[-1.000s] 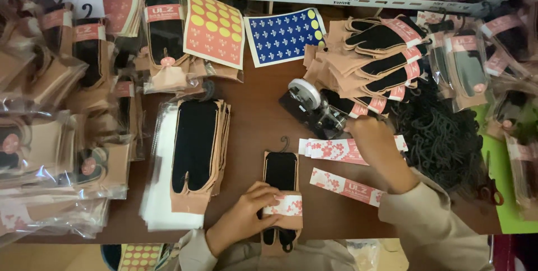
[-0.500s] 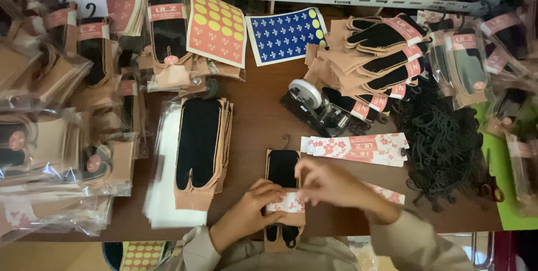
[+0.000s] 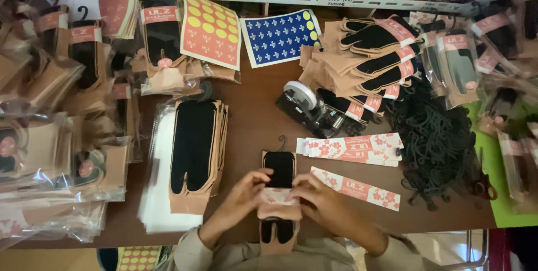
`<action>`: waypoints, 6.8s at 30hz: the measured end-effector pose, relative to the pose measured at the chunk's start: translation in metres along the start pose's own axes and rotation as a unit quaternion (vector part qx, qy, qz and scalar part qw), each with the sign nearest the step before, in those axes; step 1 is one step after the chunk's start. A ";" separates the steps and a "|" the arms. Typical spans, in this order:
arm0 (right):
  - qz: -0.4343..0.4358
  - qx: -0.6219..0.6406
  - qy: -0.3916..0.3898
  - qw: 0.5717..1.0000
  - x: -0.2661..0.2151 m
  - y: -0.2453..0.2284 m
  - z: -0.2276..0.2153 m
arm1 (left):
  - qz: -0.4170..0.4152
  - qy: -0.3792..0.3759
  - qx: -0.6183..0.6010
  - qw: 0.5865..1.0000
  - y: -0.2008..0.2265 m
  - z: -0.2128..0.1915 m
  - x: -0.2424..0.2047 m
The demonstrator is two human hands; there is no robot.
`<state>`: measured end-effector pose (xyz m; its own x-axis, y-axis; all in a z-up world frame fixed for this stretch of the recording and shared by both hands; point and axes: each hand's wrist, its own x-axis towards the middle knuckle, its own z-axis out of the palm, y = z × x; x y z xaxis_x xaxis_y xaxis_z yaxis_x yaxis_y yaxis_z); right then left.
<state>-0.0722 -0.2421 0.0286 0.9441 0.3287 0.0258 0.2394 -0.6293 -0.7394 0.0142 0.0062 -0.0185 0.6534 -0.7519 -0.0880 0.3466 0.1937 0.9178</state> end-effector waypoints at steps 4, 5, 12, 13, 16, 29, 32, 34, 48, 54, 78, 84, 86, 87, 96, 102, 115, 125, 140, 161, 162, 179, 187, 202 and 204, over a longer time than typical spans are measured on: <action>0.000 0.074 0.029 0.997 0.016 -0.042 -0.054 | 0.006 0.095 0.067 0.993 0.027 0.005 -0.004; 0.019 0.121 0.048 0.991 0.015 -0.038 -0.069 | -0.013 0.125 0.039 0.991 0.022 0.003 -0.005; 0.116 0.302 0.408 0.853 0.058 -0.025 -0.214 | -0.025 0.183 0.056 0.981 -0.003 -0.009 -0.003; 0.114 0.302 0.408 0.854 0.061 0.007 -0.226 | -0.023 0.183 0.057 0.981 -0.007 -0.010 -0.004; 0.177 0.279 0.448 0.831 0.066 0.095 -0.247 | -0.006 0.176 0.053 0.983 -0.022 -0.015 -0.005; 0.039 -0.434 0.244 0.866 0.125 0.131 -0.184 | -0.017 0.148 0.023 0.989 -0.017 -0.018 0.000; 0.025 -0.419 0.286 0.861 0.137 0.137 -0.180 | -0.005 0.148 0.023 0.989 -0.028 -0.021 -0.001; 0.022 -0.411 0.302 0.860 0.143 0.140 -0.181 | 0.017 0.142 0.032 0.989 -0.026 -0.021 -0.001; 0.116 -0.328 0.227 0.909 0.148 0.131 -0.212 | -0.001 0.132 0.059 0.990 -0.012 -0.015 0.001; -0.021 -0.275 0.305 0.912 0.064 0.060 -0.213 | 0.023 0.132 0.109 0.985 -0.006 -0.009 0.000; 0.220 -0.291 0.148 0.919 0.198 0.169 -0.290 | 0.034 0.164 0.117 0.979 -0.029 -0.011 0.001; 0.228 -0.346 0.075 0.907 0.187 0.122 -0.313 | 0.047 0.154 0.164 0.973 -0.012 -0.003 0.000; 0.170 -0.279 0.140 0.935 0.154 0.064 -0.298 | 0.048 0.166 0.165 0.971 -0.012 0.001 0.000; 0.108 -0.208 0.202 0.951 0.137 0.035 -0.290 | 0.049 0.180 0.166 0.968 -0.012 0.003 0.000; 0.304 -0.106 0.029 0.946 -0.078 0.088 -0.070 | 0.242 0.039 0.531 0.811 0.035 0.049 0.034; 0.294 -0.013 0.148 0.944 -0.109 0.167 -0.013 | 0.142 0.041 0.718 0.680 -0.035 0.049 0.047; 0.135 -0.247 0.036 0.959 -0.090 0.113 -0.085 | 0.158 0.047 0.699 0.696 -0.022 0.066 0.028; 0.223 0.259 -0.137 0.930 -0.034 0.001 -0.028 | -0.048 -0.004 0.043 0.998 0.007 0.051 -0.018; 0.132 -0.025 0.141 0.981 -0.019 0.055 0.018 | 0.075 0.133 0.588 0.794 -0.006 -0.007 0.005; 0.131 0.002 0.230 0.964 -0.019 0.048 0.063 | 0.098 0.187 0.370 0.905 -0.015 0.029 0.011; 0.128 -0.005 0.217 0.968 -0.024 0.051 0.067 | 0.119 0.170 0.376 0.903 -0.008 0.032 0.008; 0.021 0.022 0.129 0.991 0.009 0.053 -0.077 | 0.180 -0.083 0.429 0.881 0.018 0.021 -0.014; 0.324 -0.100 -0.001 0.941 0.083 0.067 -0.153 | 0.139 -0.075 0.425 0.891 -0.008 0.016 -0.007; 0.256 -0.241 -0.004 0.936 0.026 0.106 -0.107 | 0.188 -0.046 0.385 0.903 -0.010 0.021 -0.003; 0.216 -0.043 0.006 0.976 0.019 0.057 -0.100 | 0.154 -0.052 0.378 0.912 -0.004 0.022 -0.004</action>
<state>-0.0180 -0.3420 0.0537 0.9637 0.0123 -0.2665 -0.1631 -0.7635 -0.6248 -0.0046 -0.0060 -0.0135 0.5600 -0.7989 0.2194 -0.4301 -0.0541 0.9012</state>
